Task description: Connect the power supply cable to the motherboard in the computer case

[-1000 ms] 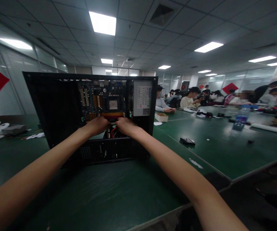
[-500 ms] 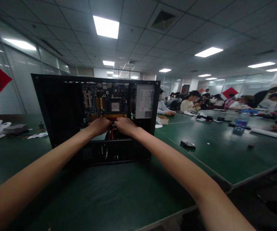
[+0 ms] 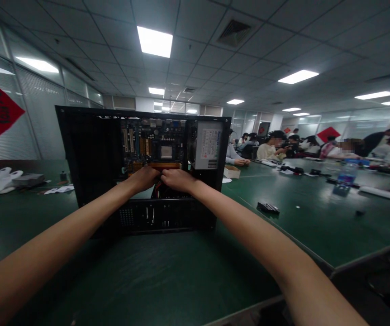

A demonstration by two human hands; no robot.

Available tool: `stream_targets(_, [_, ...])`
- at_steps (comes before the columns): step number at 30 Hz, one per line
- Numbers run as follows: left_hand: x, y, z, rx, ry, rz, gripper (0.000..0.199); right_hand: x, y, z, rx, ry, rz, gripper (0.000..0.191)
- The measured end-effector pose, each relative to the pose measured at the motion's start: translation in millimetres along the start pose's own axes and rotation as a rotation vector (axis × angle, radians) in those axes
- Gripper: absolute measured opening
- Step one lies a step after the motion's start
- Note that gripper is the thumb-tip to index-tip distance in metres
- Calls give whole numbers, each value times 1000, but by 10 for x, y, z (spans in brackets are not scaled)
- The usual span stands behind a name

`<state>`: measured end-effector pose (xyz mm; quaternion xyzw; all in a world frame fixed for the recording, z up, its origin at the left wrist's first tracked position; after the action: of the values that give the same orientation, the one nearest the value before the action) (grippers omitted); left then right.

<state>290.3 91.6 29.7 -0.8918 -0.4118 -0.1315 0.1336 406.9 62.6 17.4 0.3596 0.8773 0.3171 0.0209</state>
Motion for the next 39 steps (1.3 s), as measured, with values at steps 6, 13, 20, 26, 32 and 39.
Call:
stream_targets(6, [10, 8, -4, 35, -23, -15, 31, 51, 17, 59, 19, 48, 36, 30])
stream_targets(13, [-5, -16, -5, 49, 13, 5, 28, 122, 96, 179, 146, 118, 103, 25])
stream_targets(20, [-16, -81, 40, -6, 38, 3, 30, 146, 96, 174, 150, 106, 101, 29])
stream_targets(26, [28, -83, 56, -8, 32, -12, 34, 155, 91, 150, 155, 90, 99, 31])
stream_targets(32, [56, -37, 24, 13, 36, -10, 33, 125, 112, 137, 205, 118, 121, 31])
stream_targets(39, [47, 16, 3, 22, 1, -32, 31, -31, 178, 157, 335, 199, 210, 30])
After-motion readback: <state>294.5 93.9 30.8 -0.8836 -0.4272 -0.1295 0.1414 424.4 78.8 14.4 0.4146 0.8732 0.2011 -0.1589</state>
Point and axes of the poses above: each hand's wrist, its own x-axis towards the middle knuckle, its own z-axis out of the palm, y = z × x, the point moved 5 cm from there along x, towards the middle knuckle, and after that the axes turned 2 degrees about -z, right-handed, at the moved point
